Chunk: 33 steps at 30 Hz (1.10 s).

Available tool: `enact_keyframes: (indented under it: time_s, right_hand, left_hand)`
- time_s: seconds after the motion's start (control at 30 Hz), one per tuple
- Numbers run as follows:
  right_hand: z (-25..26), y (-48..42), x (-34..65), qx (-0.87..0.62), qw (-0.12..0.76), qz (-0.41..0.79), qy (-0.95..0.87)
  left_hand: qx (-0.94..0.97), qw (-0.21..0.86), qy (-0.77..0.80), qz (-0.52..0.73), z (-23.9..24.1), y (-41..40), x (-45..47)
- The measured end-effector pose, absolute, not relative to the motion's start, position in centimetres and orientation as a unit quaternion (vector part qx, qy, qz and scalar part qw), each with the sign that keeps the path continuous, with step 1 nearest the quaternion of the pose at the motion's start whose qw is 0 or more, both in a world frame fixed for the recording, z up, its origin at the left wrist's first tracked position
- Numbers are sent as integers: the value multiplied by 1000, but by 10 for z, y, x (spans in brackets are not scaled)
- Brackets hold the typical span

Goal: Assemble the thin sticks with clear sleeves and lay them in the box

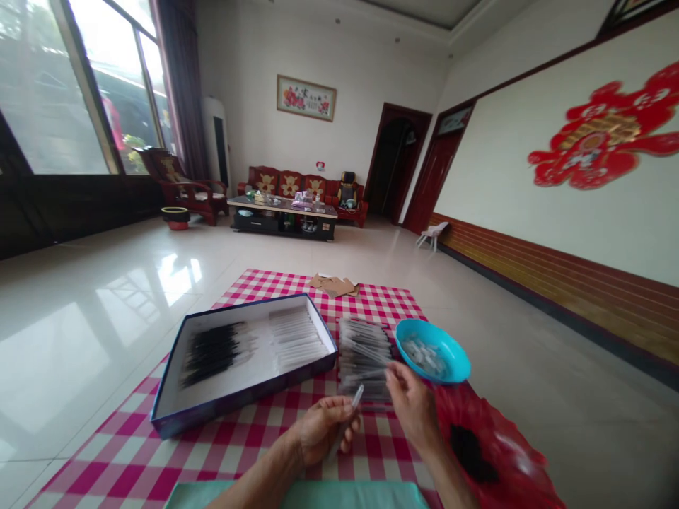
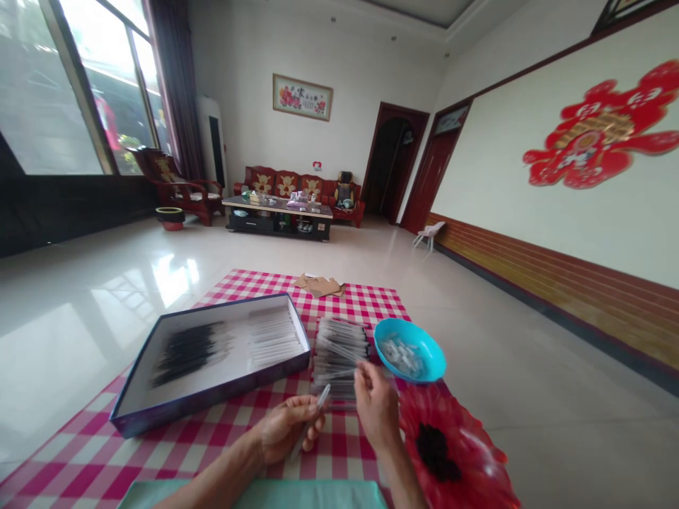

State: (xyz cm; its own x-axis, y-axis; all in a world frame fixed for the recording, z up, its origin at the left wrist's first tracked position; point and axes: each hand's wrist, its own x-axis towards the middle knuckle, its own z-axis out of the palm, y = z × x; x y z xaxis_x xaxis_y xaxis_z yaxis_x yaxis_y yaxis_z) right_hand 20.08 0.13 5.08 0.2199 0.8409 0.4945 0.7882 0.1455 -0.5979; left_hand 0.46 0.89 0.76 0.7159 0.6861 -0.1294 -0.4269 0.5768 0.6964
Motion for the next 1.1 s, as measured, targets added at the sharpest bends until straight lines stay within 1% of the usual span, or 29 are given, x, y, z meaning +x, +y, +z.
enact_keyframes:
  time_s: [0.07, 0.13, 0.23, 0.33, 0.4, 0.43, 0.5, 0.53, 0.6, 0.77, 0.9, 1.1]
  right_hand:
    - [30, -14, 179, -638, 481, 70, -597]
    - [10, -23, 167, -630, 512, 66, -580]
    - [-10, -28, 164, -613, 527, 43, -587]
    - [-20, -26, 167, -600, 529, 56, -597]
    - [-23, -25, 168, -597, 531, 73, -597]
    - [-25, -24, 168, -596, 532, 81, -596]
    - [-28, -22, 168, -592, 537, 86, -595]
    - [-29, -21, 168, -589, 542, 85, -594]
    - [-33, -20, 167, -581, 552, 86, -592]
    - [-33, -20, 162, -592, 581, 104, -549]
    - [-28, -22, 158, -592, 587, 122, -538]
    - [-34, -19, 162, -584, 578, 118, -559]
  left_hand:
    - [334, 864, 189, 326, 6, 8, 5]
    - [341, 860, 183, 332, 3, 6, 6]
    - [371, 841, 195, 341, 5, 4, 4]
    - [480, 771, 231, 350, 28, 10, -7]
    - [597, 659, 295, 349, 55, 26, -21]
    - [660, 575, 349, 336, 70, 37, -30]
    - [762, 326, 488, 273, 96, 66, -47]
    - [762, 277, 523, 262, 105, 82, -55]
    - [755, 218, 570, 242, 114, 111, -69]
    - [752, 144, 616, 185, 97, 147, -79]
    - [769, 131, 605, 157, 82, 149, -73]
    - [777, 125, 601, 139, 75, 155, -69]
